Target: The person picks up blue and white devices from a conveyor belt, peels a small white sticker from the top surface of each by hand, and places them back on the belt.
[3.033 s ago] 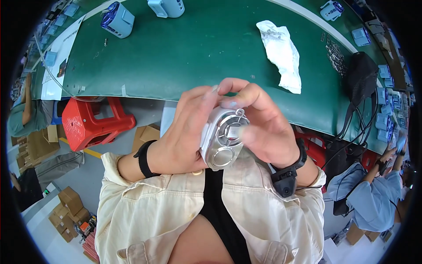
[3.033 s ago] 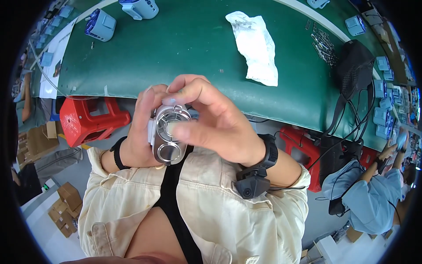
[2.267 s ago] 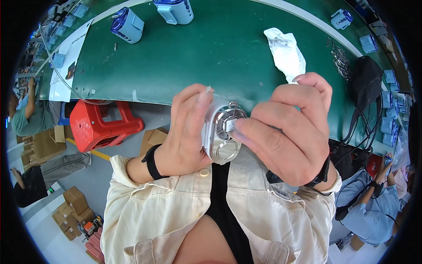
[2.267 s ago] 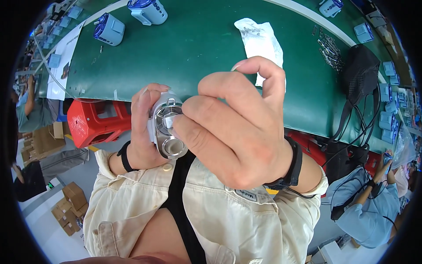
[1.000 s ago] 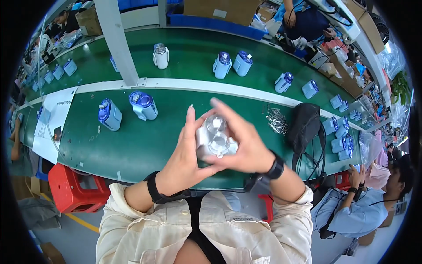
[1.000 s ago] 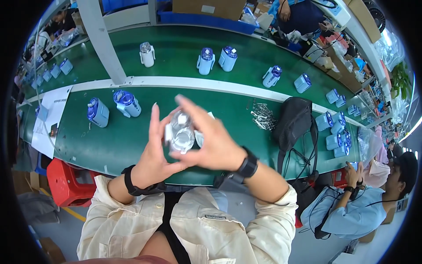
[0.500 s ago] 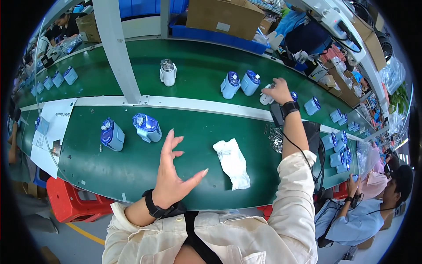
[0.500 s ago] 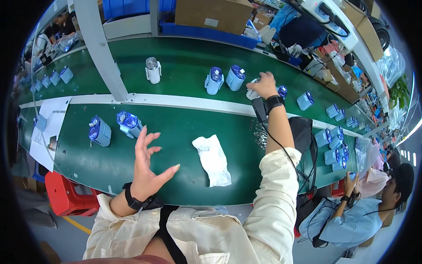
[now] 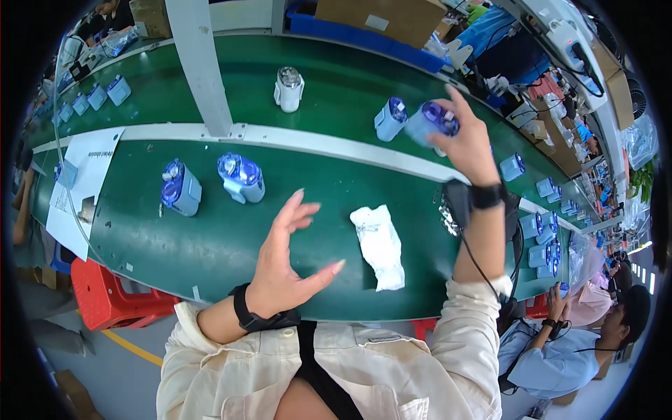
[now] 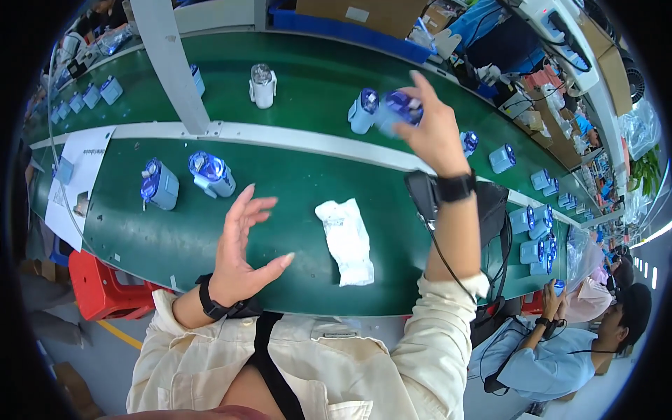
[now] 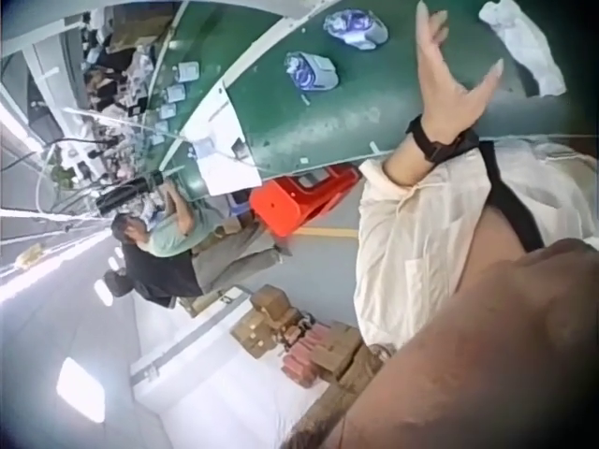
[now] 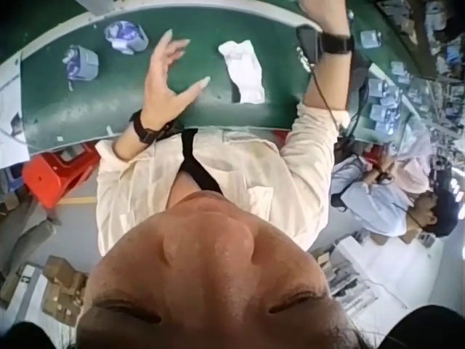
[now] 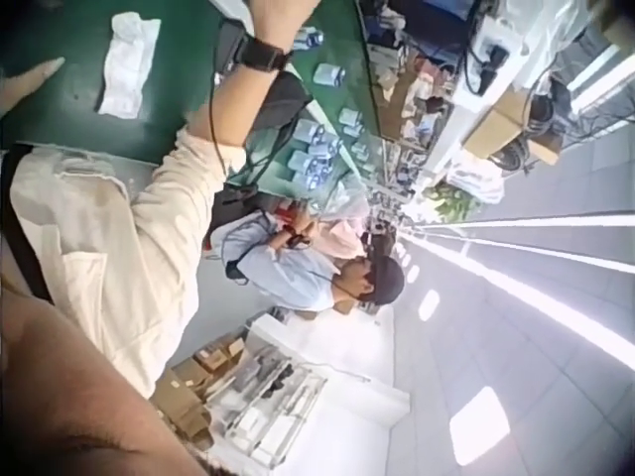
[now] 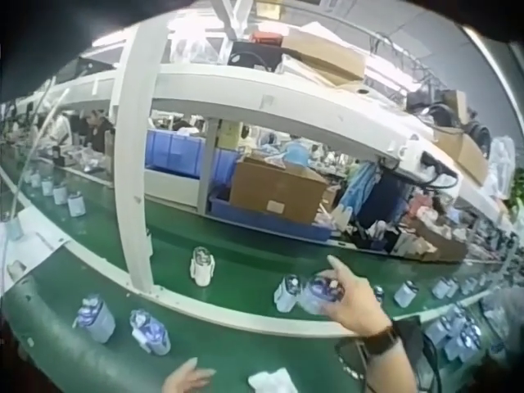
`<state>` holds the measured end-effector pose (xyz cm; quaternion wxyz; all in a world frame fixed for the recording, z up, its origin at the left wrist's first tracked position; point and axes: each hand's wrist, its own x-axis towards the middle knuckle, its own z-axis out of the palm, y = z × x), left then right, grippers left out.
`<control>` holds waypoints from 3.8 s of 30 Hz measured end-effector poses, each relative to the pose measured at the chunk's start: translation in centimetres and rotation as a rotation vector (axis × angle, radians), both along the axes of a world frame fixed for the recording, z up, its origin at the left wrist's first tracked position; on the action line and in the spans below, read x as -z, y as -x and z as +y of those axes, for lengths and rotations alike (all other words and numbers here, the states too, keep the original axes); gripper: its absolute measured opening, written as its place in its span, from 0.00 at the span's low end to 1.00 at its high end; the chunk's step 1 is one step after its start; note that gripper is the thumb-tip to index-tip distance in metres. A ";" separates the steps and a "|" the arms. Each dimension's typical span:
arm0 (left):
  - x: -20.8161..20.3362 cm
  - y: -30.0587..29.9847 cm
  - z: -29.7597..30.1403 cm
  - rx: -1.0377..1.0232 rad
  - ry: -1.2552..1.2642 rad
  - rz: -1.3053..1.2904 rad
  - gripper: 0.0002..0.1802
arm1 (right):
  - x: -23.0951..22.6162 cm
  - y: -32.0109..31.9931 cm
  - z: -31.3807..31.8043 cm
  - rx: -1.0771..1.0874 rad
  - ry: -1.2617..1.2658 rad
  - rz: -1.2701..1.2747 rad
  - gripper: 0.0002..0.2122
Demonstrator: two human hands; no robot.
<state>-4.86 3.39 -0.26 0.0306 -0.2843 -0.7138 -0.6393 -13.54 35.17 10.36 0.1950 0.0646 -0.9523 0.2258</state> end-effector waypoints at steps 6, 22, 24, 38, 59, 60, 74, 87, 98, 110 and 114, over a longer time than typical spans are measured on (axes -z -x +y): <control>-1.1 0.2 0.5 0.399 -0.161 -0.057 0.61 | -0.2 -9.5 -10.0 -0.911 0.300 -0.366 0.42; -1.1 -4.4 -0.2 -0.079 0.201 0.369 0.63 | 3.7 -15.8 -13.6 -0.414 0.542 0.082 0.08; -1.3 -4.5 -0.4 -0.025 0.170 0.301 0.64 | 3.7 -15.8 -13.1 -0.421 0.783 -0.095 0.06; -1.7 -5.2 0.0 0.101 0.103 0.301 0.65 | 3.6 -16.5 -12.8 -0.498 0.396 0.255 0.07; 0.9 -4.3 0.8 -0.063 -0.021 0.648 0.51 | 4.8 -18.8 -13.5 -0.501 0.012 0.430 0.21; 0.8 -4.3 0.7 -0.064 -0.019 0.651 0.51 | 4.8 -18.5 -13.3 -0.543 0.036 0.432 0.22; 0.1 -4.0 0.5 0.061 0.015 0.473 0.62 | 5.1 -16.9 -12.5 -0.462 0.642 -0.011 0.18; 0.7 -4.3 0.9 0.023 0.032 0.432 0.60 | 6.9 -16.2 -14.6 -0.562 1.410 -0.496 0.20; 0.9 -1.8 1.8 -0.098 -0.010 0.259 0.67 | 6.9 3.8 -4.8 -0.037 0.794 -0.018 0.13; 1.6 -1.3 2.0 -0.117 -0.007 0.109 0.56 | 7.9 8.2 4.2 0.435 -0.510 0.710 0.20; 1.5 -1.5 1.9 -0.102 0.004 0.113 0.54 | 7.8 5.3 6.6 0.701 -0.261 0.021 0.33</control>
